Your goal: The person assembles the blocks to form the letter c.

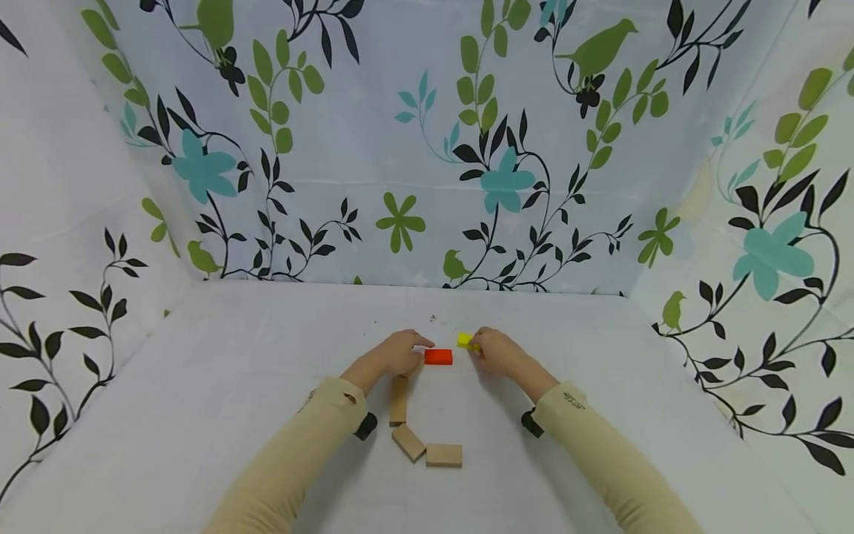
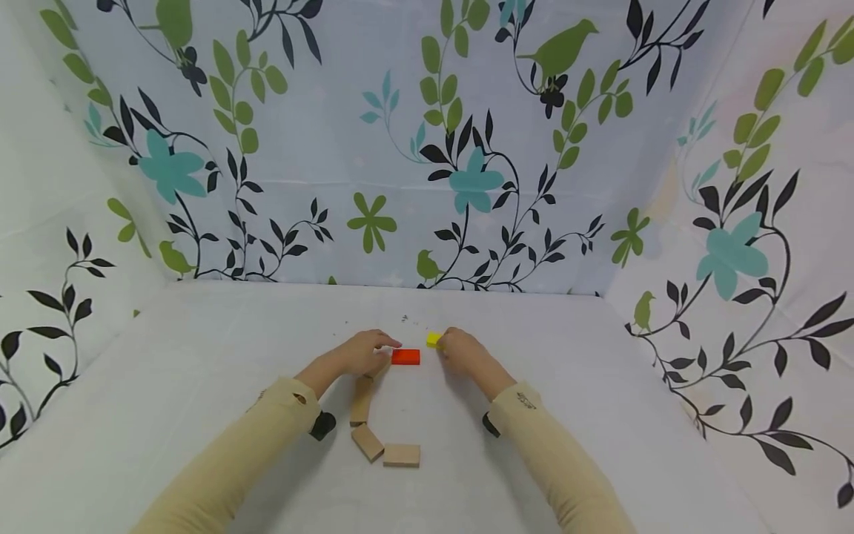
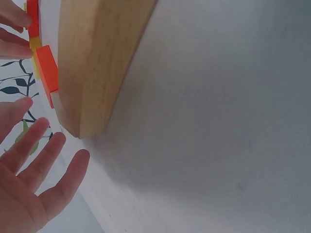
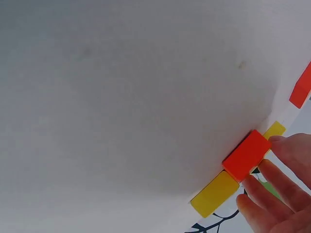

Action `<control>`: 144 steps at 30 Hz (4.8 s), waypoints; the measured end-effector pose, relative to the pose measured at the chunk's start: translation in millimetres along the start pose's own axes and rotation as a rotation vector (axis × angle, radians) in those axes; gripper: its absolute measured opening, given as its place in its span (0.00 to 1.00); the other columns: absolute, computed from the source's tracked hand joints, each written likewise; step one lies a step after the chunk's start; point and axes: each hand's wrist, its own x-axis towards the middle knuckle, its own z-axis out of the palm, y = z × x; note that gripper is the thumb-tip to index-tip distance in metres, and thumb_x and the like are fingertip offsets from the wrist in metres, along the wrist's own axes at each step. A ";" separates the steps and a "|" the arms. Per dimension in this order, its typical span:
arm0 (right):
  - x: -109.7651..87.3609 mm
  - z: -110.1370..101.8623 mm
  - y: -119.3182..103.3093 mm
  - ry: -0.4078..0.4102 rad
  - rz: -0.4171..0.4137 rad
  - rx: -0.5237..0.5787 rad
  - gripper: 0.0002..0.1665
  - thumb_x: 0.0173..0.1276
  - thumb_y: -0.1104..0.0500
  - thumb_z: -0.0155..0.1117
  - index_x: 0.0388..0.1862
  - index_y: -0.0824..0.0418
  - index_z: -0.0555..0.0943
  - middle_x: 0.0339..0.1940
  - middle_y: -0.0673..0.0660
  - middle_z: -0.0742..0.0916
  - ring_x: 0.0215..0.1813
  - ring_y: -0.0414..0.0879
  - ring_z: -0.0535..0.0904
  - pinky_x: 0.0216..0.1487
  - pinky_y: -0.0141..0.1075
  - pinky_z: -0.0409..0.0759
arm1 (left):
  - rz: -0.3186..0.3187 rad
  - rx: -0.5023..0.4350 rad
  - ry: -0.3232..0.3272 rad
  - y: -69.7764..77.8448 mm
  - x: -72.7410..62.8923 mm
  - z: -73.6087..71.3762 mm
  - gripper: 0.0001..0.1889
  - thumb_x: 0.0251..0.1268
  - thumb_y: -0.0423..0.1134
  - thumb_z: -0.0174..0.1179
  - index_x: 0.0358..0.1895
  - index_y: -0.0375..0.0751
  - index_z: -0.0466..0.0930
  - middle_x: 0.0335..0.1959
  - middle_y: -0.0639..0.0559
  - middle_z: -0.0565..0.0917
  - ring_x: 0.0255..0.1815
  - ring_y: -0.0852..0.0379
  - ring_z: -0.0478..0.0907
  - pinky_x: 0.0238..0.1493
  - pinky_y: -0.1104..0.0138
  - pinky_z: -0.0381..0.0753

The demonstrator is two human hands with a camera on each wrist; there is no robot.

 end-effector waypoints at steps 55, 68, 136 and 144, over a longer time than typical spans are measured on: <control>-46.1 0.1 23.4 0.051 -0.144 -0.004 0.21 0.54 0.65 0.68 0.50 0.66 0.80 0.47 0.60 0.82 0.52 0.54 0.74 0.52 0.44 0.75 | 0.144 0.400 0.001 3.9 -32.4 14.6 0.17 0.67 0.36 0.50 0.58 0.46 0.75 0.60 0.48 0.69 0.57 0.48 0.66 0.49 0.54 0.74; -49.8 4.7 24.4 0.092 -0.120 -0.039 0.12 0.51 0.66 0.71 0.37 0.60 0.85 0.37 0.53 0.84 0.42 0.47 0.75 0.48 0.38 0.77 | 0.441 0.677 0.059 16.6 -91.0 25.7 0.18 0.62 0.42 0.57 0.56 0.53 0.75 0.56 0.55 0.73 0.57 0.52 0.66 0.44 0.54 0.74; -124.1 12.0 -43.4 0.018 -0.566 -0.129 0.10 0.53 0.63 0.70 0.35 0.53 0.88 0.29 0.44 0.85 0.31 0.34 0.75 0.34 0.20 0.73 | 0.613 0.566 -0.141 20.1 -156.4 49.8 0.25 0.63 0.49 0.55 0.64 0.56 0.66 0.67 0.55 0.63 0.63 0.55 0.63 0.44 0.55 0.76; -125.3 12.7 -41.6 0.002 -0.559 -0.118 0.12 0.53 0.64 0.70 0.38 0.54 0.87 0.35 0.44 0.87 0.34 0.34 0.76 0.36 0.20 0.73 | 0.612 0.566 -0.135 23.5 -157.5 49.8 0.25 0.63 0.50 0.55 0.63 0.54 0.67 0.66 0.54 0.64 0.64 0.54 0.63 0.44 0.55 0.76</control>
